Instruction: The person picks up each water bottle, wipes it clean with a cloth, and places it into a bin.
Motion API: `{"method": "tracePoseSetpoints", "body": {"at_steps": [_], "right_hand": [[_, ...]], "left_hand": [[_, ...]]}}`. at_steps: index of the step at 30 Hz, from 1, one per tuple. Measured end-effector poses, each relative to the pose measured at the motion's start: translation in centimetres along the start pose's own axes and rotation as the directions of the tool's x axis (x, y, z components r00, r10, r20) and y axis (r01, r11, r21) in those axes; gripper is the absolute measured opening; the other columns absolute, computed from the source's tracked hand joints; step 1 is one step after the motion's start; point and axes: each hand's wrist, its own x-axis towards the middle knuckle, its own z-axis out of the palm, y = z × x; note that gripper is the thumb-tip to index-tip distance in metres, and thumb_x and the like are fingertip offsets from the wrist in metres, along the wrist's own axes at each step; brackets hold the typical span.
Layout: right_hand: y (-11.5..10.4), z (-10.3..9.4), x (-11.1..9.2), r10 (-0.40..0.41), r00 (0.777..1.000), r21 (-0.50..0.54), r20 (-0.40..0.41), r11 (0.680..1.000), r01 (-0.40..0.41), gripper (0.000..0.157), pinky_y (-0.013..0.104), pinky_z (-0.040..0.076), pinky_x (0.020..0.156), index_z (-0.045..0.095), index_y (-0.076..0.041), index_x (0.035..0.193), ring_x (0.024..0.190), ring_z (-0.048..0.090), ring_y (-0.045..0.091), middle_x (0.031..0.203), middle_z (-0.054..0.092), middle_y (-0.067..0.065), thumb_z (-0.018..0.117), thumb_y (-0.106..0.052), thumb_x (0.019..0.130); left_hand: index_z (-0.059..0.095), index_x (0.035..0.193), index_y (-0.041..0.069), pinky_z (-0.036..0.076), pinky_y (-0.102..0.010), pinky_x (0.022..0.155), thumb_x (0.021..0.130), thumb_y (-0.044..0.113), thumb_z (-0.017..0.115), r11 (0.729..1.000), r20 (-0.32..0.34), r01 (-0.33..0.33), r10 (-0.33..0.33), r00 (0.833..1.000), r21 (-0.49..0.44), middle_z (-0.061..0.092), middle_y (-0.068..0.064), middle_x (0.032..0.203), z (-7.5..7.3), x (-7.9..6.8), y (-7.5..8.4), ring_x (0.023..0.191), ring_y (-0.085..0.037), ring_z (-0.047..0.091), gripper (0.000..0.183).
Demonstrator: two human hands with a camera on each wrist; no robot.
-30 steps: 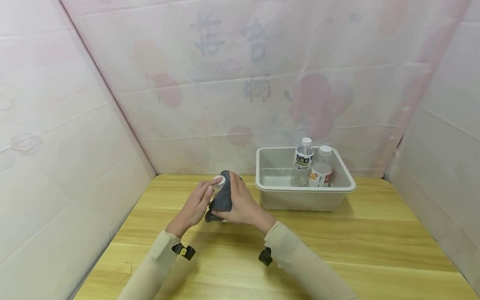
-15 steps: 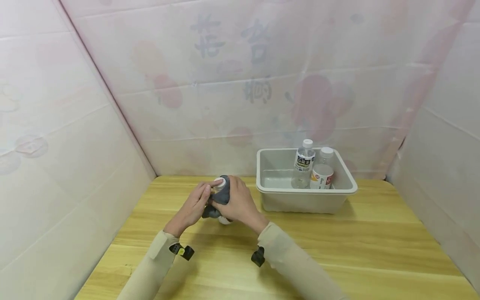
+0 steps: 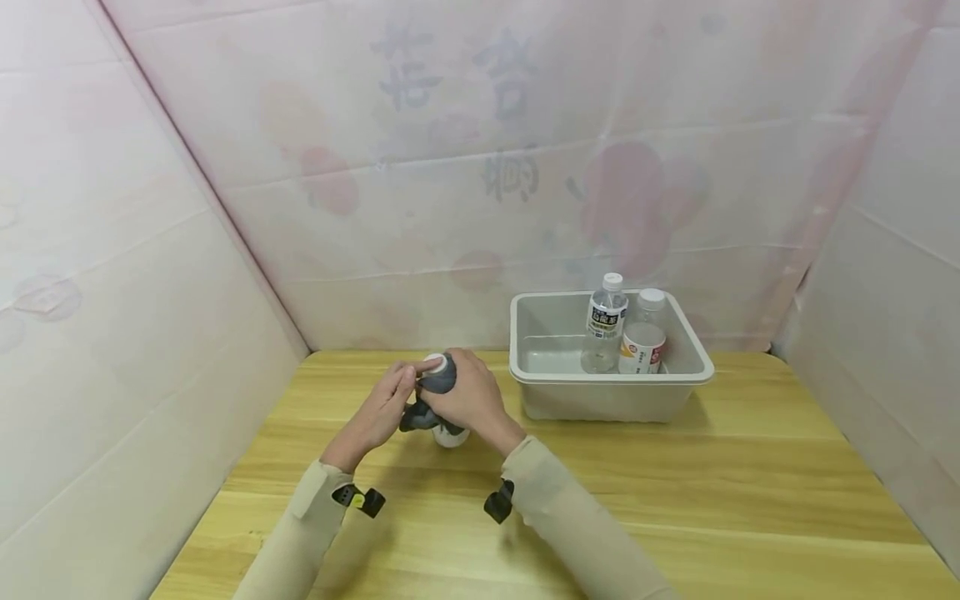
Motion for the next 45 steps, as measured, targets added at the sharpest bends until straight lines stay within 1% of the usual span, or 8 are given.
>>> {"method": "tracePoseSetpoints", "body": {"at_steps": [4,8,15,22,25,30,36,45], "right_hand": [[-0.2,-0.1,0.2,0.014,1.000,-0.011,0.016,1.000,-0.014,0.063,0.044,0.056,0.086,0.062,-0.011,0.129,0.102,0.066,0.028,0.121,0.068,0.010,0.080,-0.046,0.081],[-0.2,-0.3,0.4,0.008,0.999,-0.024,0.031,1.000,-0.007,0.061,0.044,0.057,0.085,0.063,-0.010,0.127,0.100,0.066,0.028,0.118,0.068,0.010,0.081,-0.044,0.079],[0.1,-0.4,0.7,-0.015,0.997,-0.039,0.071,0.999,0.018,0.062,0.043,0.056,0.088,0.063,-0.011,0.124,0.100,0.065,0.026,0.116,0.067,0.009,0.084,-0.044,0.075],[0.1,-0.5,0.8,-0.031,0.996,-0.028,0.086,0.999,0.034,0.058,0.042,0.056,0.086,0.064,-0.012,0.119,0.097,0.065,0.024,0.113,0.067,0.007,0.085,-0.044,0.075],[0.2,-0.5,0.7,-0.040,0.995,-0.020,0.088,0.999,0.042,0.061,0.042,0.056,0.087,0.063,-0.011,0.122,0.098,0.065,0.023,0.115,0.067,0.008,0.086,-0.044,0.075],[0.5,-0.3,0.7,-0.048,0.995,-0.010,0.090,0.999,0.049,0.067,0.043,0.056,0.091,0.061,-0.010,0.127,0.102,0.065,0.025,0.118,0.067,0.008,0.086,-0.044,0.075],[0.7,-0.1,0.7,-0.056,0.995,-0.007,0.079,0.998,0.057,0.069,0.044,0.056,0.091,0.059,-0.010,0.130,0.103,0.064,0.025,0.120,0.066,0.009,0.086,-0.044,0.076],[1.1,0.4,0.4,-0.084,0.994,0.009,0.064,0.996,0.084,0.060,0.041,0.055,0.089,0.063,-0.015,0.124,0.097,0.063,0.020,0.113,0.066,0.005,0.085,-0.045,0.076]], "left_hand": [[0.051,0.148,0.040,0.038,-0.038,0.081,0.113,0.040,0.022,1.000,0.007,-0.006,0.006,1.000,0.012,0.049,-0.010,0.110,-0.1,0.0,0.0,0.087,-0.022,0.043,0.045],[0.052,0.148,0.038,0.038,-0.039,0.079,0.113,0.039,0.023,1.000,0.011,-0.009,0.009,1.000,0.000,0.049,-0.010,0.109,-0.2,0.0,0.1,0.087,-0.022,0.042,0.045],[0.051,0.148,0.039,0.056,-0.047,0.095,0.112,0.042,0.023,0.997,0.030,0.031,-0.029,0.999,-0.071,0.046,-0.011,0.112,-0.3,0.1,0.3,0.097,-0.025,0.050,0.045],[0.051,0.148,0.038,0.057,-0.051,0.096,0.112,0.044,0.023,0.995,0.032,0.041,-0.038,0.999,-0.087,0.045,-0.011,0.112,-0.3,0.2,0.2,0.100,-0.024,0.053,0.046],[0.050,0.149,0.036,0.058,-0.051,0.095,0.112,0.043,0.022,0.996,0.034,0.040,-0.038,0.999,-0.084,0.044,-0.011,0.111,-0.1,0.2,0.1,0.099,-0.029,0.053,0.047],[0.050,0.150,0.034,0.058,-0.052,0.094,0.113,0.040,0.022,0.996,0.033,0.040,-0.037,0.999,-0.076,0.042,-0.010,0.108,0.0,0.3,0.1,0.096,-0.029,0.051,0.047],[0.049,0.151,0.032,0.058,-0.046,0.090,0.113,0.037,0.023,0.999,0.007,0.007,-0.007,1.000,-0.045,0.042,-0.010,0.106,0.1,0.3,0.2,0.091,-0.023,0.047,0.046],[0.050,0.150,0.033,0.049,-0.035,0.079,0.113,0.034,0.024,1.000,-0.017,-0.021,0.021,1.000,0.010,0.043,-0.009,0.102,0.2,0.1,-0.2,0.084,-0.020,0.041,0.045]]}}
